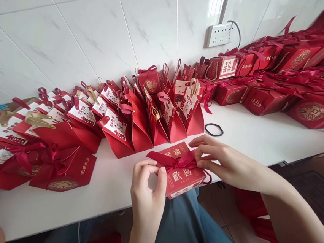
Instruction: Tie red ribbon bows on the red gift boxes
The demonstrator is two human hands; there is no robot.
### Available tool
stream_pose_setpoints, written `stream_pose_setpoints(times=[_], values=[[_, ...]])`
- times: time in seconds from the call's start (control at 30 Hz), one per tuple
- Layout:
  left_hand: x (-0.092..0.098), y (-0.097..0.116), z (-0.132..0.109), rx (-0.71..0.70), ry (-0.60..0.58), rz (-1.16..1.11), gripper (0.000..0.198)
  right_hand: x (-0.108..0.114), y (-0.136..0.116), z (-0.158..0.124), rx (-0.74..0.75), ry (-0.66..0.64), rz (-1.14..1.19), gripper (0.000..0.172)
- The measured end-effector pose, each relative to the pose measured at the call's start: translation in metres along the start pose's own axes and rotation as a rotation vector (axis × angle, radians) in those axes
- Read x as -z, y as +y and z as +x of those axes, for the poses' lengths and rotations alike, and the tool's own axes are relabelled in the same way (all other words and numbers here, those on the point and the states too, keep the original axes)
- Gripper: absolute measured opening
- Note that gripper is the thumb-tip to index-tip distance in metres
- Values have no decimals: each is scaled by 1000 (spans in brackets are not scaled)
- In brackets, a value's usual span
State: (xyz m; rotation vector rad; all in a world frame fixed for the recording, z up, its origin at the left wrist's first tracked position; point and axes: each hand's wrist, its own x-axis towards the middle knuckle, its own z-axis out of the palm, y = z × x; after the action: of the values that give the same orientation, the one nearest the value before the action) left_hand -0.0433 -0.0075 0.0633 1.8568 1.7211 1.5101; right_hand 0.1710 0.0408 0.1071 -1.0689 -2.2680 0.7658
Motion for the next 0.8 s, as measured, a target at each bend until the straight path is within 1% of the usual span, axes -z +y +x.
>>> stream_pose_setpoints(times=[0.07,0.13,0.17,0.23,0.27,0.3,0.37,0.47,0.57,0.7,0.8], values=[[0,0,-1,48,-21,-23,18,2,4,-1,16,7,-37,17],[-1,0,-2,88,-41,-50,18,2,6,-1,26,46,-62,16],[-2,0,-2,102,-43,-63,18,1,5,0,26,90,-73,14],[-3,0,-3,117,-40,-86,18,-3,-1,1,24,221,-96,11],[-4,0,-3,122,-40,-97,18,-7,-6,2,32,284,-109,12],[-4,1,-3,129,-40,-110,18,-11,-11,3,50,322,-122,13],[-5,2,-2,147,-42,-135,18,-20,-21,6,117,309,-149,12],[-5,4,-1,188,-48,-160,19,-30,-30,12,184,205,-193,10],[-4,5,-1,199,-47,-172,19,-35,-30,16,163,170,-194,11],[-5,4,-2,199,-43,-174,19,-33,-26,18,117,148,-138,11],[-6,2,-3,223,-28,-183,20,-32,-23,17,92,140,-107,12]])
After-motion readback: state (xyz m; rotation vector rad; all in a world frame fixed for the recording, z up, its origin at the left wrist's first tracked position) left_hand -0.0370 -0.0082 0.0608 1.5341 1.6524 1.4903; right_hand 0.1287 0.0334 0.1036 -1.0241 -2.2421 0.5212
